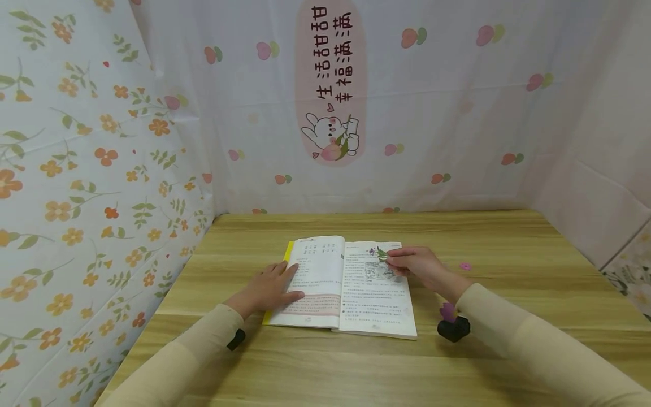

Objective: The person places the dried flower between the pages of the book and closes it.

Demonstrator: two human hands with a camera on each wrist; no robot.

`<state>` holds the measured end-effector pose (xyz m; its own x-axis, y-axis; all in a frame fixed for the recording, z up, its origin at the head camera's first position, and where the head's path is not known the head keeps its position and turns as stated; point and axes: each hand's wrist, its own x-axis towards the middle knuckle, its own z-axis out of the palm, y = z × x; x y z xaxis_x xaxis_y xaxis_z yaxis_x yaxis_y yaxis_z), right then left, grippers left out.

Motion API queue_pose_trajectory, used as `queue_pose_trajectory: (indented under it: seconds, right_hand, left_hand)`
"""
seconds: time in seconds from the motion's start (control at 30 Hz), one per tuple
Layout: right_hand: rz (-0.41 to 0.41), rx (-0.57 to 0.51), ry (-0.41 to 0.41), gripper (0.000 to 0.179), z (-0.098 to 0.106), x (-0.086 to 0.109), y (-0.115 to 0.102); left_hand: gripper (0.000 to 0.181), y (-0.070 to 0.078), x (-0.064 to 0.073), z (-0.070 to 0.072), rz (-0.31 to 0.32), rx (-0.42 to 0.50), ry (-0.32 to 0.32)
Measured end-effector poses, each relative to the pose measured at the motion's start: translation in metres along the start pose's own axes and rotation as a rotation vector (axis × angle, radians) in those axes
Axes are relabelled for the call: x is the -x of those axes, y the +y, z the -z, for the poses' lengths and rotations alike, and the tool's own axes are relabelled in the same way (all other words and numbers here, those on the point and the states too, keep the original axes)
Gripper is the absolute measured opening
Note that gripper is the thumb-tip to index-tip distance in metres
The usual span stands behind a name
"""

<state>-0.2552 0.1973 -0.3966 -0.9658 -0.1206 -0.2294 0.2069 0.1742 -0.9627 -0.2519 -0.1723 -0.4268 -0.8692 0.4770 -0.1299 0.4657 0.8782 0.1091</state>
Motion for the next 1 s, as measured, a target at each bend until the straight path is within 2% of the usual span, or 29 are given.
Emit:
queue_pose_trajectory:
  seconds: [0.23, 0.43, 0.8, 1.0]
  right_hand:
    - [-0.054, -0.029, 0.002, 0.029, -0.017, -0.008, 0.000]
    - [-0.084, -0.086, 0.037, 0.026, -0.031, -0.016, -0.001]
    - [-0.107, -0.017, 0.111, 0.019, -0.056, -0.026, 0.001]
    - [-0.142, -0.042, 0.091, 0.018, -0.065, -0.028, 0.005]
  left_hand:
    - [0.082, 0.000, -0.003, -0.001, -0.007, -0.004, -0.003]
    - [0.082, 0.000, -0.003, -0.001, -0.004, -0.001, -0.010]
    - [0.081, -0.002, -0.003, -0.001, -0.004, -0.012, 0.003]
    - [0.081, -0.001, -0.001, 0.000, 0.003, -0.013, -0.003]
